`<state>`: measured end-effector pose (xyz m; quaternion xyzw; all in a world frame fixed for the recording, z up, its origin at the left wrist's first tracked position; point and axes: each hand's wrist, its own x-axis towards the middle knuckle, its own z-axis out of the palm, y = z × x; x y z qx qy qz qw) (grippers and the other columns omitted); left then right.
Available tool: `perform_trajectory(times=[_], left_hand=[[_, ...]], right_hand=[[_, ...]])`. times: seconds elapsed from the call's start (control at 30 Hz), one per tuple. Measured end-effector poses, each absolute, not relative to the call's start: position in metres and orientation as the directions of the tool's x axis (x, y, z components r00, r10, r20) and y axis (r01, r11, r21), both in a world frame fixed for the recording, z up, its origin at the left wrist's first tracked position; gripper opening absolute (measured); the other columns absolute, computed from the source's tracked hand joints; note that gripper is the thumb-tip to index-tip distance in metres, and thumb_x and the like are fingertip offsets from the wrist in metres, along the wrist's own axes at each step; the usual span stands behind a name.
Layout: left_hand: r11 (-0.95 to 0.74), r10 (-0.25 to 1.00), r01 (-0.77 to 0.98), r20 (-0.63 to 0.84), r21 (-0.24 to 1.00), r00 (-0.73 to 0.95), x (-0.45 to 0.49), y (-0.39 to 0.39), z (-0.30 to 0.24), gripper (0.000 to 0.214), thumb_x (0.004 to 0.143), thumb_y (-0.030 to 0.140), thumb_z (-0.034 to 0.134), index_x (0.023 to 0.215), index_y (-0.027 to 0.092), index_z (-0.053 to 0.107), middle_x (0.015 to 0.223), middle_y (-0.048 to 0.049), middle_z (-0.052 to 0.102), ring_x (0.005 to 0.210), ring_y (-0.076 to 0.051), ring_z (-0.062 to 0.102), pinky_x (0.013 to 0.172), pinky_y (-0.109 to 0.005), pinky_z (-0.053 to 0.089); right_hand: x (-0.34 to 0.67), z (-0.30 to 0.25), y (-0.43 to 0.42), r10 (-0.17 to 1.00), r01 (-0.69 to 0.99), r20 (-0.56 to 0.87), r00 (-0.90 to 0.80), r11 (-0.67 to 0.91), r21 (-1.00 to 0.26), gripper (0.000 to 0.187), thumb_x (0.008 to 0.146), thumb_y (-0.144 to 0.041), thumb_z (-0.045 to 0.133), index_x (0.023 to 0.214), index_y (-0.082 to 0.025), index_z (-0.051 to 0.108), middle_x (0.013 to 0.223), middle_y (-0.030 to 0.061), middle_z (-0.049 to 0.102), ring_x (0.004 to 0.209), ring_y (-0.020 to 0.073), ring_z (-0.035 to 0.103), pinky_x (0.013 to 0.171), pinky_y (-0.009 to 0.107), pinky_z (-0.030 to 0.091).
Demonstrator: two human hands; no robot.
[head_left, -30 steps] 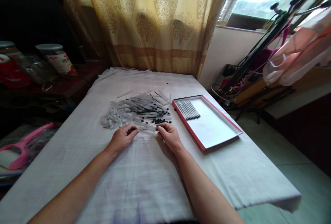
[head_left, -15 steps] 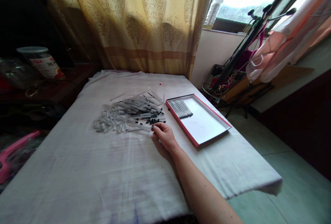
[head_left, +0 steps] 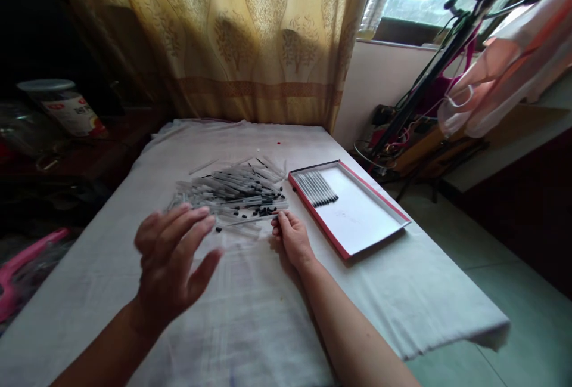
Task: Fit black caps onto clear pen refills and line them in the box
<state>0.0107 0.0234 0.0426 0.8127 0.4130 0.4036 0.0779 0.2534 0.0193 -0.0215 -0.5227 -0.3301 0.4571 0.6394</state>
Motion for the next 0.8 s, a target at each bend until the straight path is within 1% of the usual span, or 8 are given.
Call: perform_trajectory(times=[0.1, 0.13, 0.2, 0.37, 0.47, 0.63, 0.73, 0.8], left_hand=[[-0.637, 0.703, 0.716, 0.594, 0.285, 0.390, 0.009, 0.057, 0.034, 0.025, 0.088, 0.024, 0.054, 0.106, 0.028, 0.070, 0.109, -0.0067, 0.070, 0.109, -0.029, 0.059, 0.103, -0.050, 0.037], [-0.633, 0.716, 0.735, 0.546, 0.243, 0.436, 0.007, 0.069, 0.028, 0.029, 0.087, 0.020, 0.048, 0.100, 0.028, 0.073, 0.103, -0.0068, 0.072, 0.101, -0.029, 0.061, 0.097, -0.049, 0.041], [-0.623, 0.750, 0.757, 0.428, 0.198, 0.504, 0.004, 0.090, 0.016, 0.031, 0.083, 0.018, 0.049, 0.097, 0.027, 0.075, 0.100, -0.0083, 0.073, 0.094, -0.029, 0.062, 0.088, -0.047, 0.044], [-0.678, 0.728, 0.716, 0.289, 0.168, 0.621, 0.003, 0.111, 0.003, 0.035, 0.079, 0.018, 0.052, 0.102, 0.031, 0.076, 0.103, -0.0095, 0.070, 0.097, -0.030, 0.061, 0.087, -0.046, 0.044], [-0.697, 0.711, 0.710, 0.234, 0.105, 0.663, 0.006, 0.116, 0.009, 0.031, 0.077, 0.018, 0.055, 0.097, 0.032, 0.076, 0.103, -0.0083, 0.069, 0.098, -0.029, 0.060, 0.090, -0.045, 0.042], [-0.762, 0.641, 0.644, 0.213, 0.064, 0.737, 0.008, 0.128, 0.020, 0.018, 0.080, 0.019, 0.055, 0.083, 0.024, 0.072, 0.100, -0.0104, 0.068, 0.096, -0.027, 0.060, 0.092, -0.042, 0.043], [-0.779, 0.623, 0.626, 0.182, 0.050, 0.761, 0.005, 0.132, 0.026, 0.013, 0.080, 0.021, 0.057, 0.085, 0.022, 0.069, 0.097, -0.0107, 0.068, 0.094, -0.028, 0.061, 0.091, -0.044, 0.044], [-0.755, 0.653, 0.647, 0.192, 0.101, 0.732, 0.004, 0.129, 0.030, 0.014, 0.080, 0.023, 0.058, 0.089, 0.022, 0.069, 0.094, -0.0102, 0.069, 0.093, -0.029, 0.062, 0.091, -0.044, 0.045]], right_hand=[[0.256, -0.020, 0.019, 0.912, -0.368, -0.124, 0.391, 0.032, -0.929, 0.038, 0.067, -0.052, 0.072, 0.083, -0.019, 0.063, 0.062, -0.0023, 0.064, 0.045, 0.0073, 0.049, 0.037, 0.016, 0.033], [0.256, -0.019, 0.019, 0.909, -0.405, -0.146, 0.391, 0.028, -0.914, 0.039, 0.064, -0.051, 0.074, 0.084, -0.019, 0.063, 0.063, -0.0018, 0.065, 0.045, 0.0073, 0.049, 0.037, 0.016, 0.033], [0.257, -0.017, 0.019, 0.908, -0.446, -0.171, 0.382, 0.019, -0.895, 0.038, 0.062, -0.047, 0.077, 0.085, -0.019, 0.064, 0.066, -0.0003, 0.068, 0.047, 0.0080, 0.051, 0.038, 0.016, 0.034], [0.259, -0.015, 0.018, 0.904, -0.481, -0.201, 0.377, 0.006, -0.876, 0.033, 0.061, -0.041, 0.078, 0.083, -0.019, 0.067, 0.067, 0.0011, 0.069, 0.048, 0.0083, 0.054, 0.038, 0.016, 0.036], [0.259, -0.014, 0.018, 0.907, -0.475, -0.202, 0.370, -0.002, -0.880, 0.032, 0.062, -0.041, 0.077, 0.084, -0.019, 0.067, 0.067, 0.0014, 0.069, 0.048, 0.0086, 0.054, 0.038, 0.017, 0.036], [0.260, -0.013, 0.017, 0.908, -0.476, -0.209, 0.362, -0.013, -0.880, 0.030, 0.063, -0.040, 0.076, 0.083, -0.019, 0.067, 0.067, 0.0018, 0.069, 0.048, 0.0087, 0.054, 0.037, 0.017, 0.036], [0.260, -0.011, 0.016, 0.907, -0.497, -0.234, 0.350, -0.032, -0.867, 0.029, 0.063, -0.036, 0.075, 0.083, -0.018, 0.067, 0.067, 0.0019, 0.069, 0.048, 0.0082, 0.053, 0.038, 0.016, 0.036], [0.260, -0.010, 0.015, 0.903, -0.507, -0.250, 0.348, -0.043, -0.861, 0.027, 0.062, -0.034, 0.075, 0.083, -0.018, 0.068, 0.067, 0.0021, 0.070, 0.049, 0.0079, 0.053, 0.039, 0.016, 0.036]])
